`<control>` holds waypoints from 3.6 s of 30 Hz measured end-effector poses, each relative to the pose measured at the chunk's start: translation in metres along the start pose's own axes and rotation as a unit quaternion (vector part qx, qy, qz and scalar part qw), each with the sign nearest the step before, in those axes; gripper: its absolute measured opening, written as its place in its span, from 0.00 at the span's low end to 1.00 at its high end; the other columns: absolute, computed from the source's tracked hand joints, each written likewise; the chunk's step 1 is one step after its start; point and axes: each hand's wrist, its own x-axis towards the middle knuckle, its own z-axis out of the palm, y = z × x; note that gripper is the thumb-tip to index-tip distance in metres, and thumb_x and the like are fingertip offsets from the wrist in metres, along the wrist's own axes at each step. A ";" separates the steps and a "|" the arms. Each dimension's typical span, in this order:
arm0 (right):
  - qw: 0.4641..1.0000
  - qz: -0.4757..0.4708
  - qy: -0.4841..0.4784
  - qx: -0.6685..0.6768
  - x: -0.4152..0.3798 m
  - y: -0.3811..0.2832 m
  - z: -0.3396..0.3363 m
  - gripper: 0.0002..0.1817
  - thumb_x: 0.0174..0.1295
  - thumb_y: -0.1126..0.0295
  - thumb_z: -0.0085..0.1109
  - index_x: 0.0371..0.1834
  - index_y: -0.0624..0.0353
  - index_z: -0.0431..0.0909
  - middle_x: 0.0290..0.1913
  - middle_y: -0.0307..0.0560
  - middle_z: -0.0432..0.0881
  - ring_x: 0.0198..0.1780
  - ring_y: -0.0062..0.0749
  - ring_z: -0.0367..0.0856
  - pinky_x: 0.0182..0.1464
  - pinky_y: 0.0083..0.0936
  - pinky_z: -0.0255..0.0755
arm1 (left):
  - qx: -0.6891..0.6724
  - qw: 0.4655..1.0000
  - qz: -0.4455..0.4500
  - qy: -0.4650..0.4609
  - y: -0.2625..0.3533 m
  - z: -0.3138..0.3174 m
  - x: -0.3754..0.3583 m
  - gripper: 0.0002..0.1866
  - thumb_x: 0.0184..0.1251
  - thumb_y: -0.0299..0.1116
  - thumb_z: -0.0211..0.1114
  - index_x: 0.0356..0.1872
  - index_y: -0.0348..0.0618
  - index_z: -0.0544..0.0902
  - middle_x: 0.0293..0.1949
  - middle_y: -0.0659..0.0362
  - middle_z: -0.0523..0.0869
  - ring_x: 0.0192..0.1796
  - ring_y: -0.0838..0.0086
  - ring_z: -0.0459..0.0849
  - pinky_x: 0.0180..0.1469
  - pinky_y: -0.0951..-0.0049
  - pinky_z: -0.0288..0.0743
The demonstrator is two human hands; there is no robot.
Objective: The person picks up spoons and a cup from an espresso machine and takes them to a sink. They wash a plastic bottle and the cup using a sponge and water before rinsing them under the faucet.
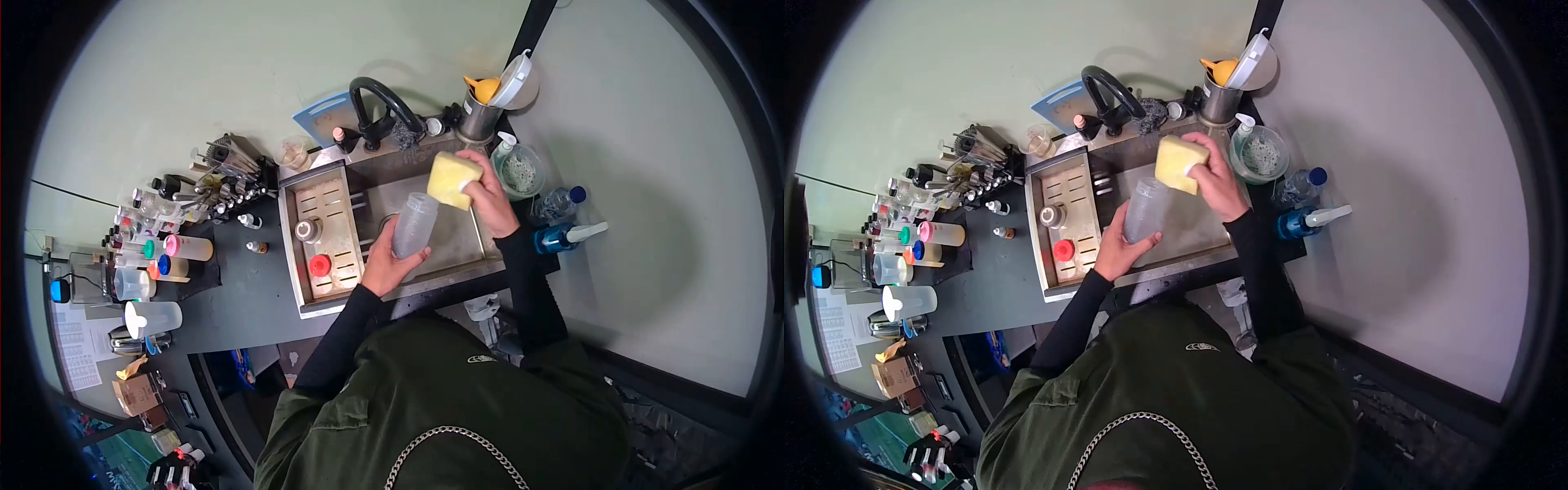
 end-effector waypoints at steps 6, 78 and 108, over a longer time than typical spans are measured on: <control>0.995 0.040 -0.045 -0.083 -0.011 -0.008 -0.016 0.26 0.63 0.77 0.56 0.66 0.55 0.67 0.54 0.44 0.77 0.50 0.24 0.80 0.50 0.23 0.78 | 0.167 0.983 0.073 -0.004 0.028 -0.006 0.005 0.44 0.53 0.43 0.78 0.69 0.36 0.67 0.58 0.44 0.81 0.59 0.56 0.83 0.60 0.62 0.77; 0.963 -0.041 0.169 -0.204 -0.095 0.088 0.037 0.18 0.59 0.83 0.61 0.55 0.64 0.78 0.55 0.49 0.76 0.57 0.37 0.79 0.57 0.29 0.76 | -0.577 0.790 -0.205 0.028 -0.037 0.070 0.090 0.19 0.71 0.52 0.64 0.45 0.46 0.76 0.34 0.60 0.84 0.34 0.73 0.86 0.37 0.68 0.84; 0.967 -0.009 -0.085 -0.241 0.054 0.033 0.085 0.15 0.67 0.74 0.50 0.54 0.63 0.79 0.35 0.48 0.86 0.35 0.31 0.85 0.38 0.29 0.77 | -0.504 0.776 -0.374 -0.069 -0.051 -0.002 0.015 0.32 0.66 0.73 0.53 0.27 0.53 0.81 0.16 0.71 0.78 0.11 0.85 0.67 0.13 0.84 0.53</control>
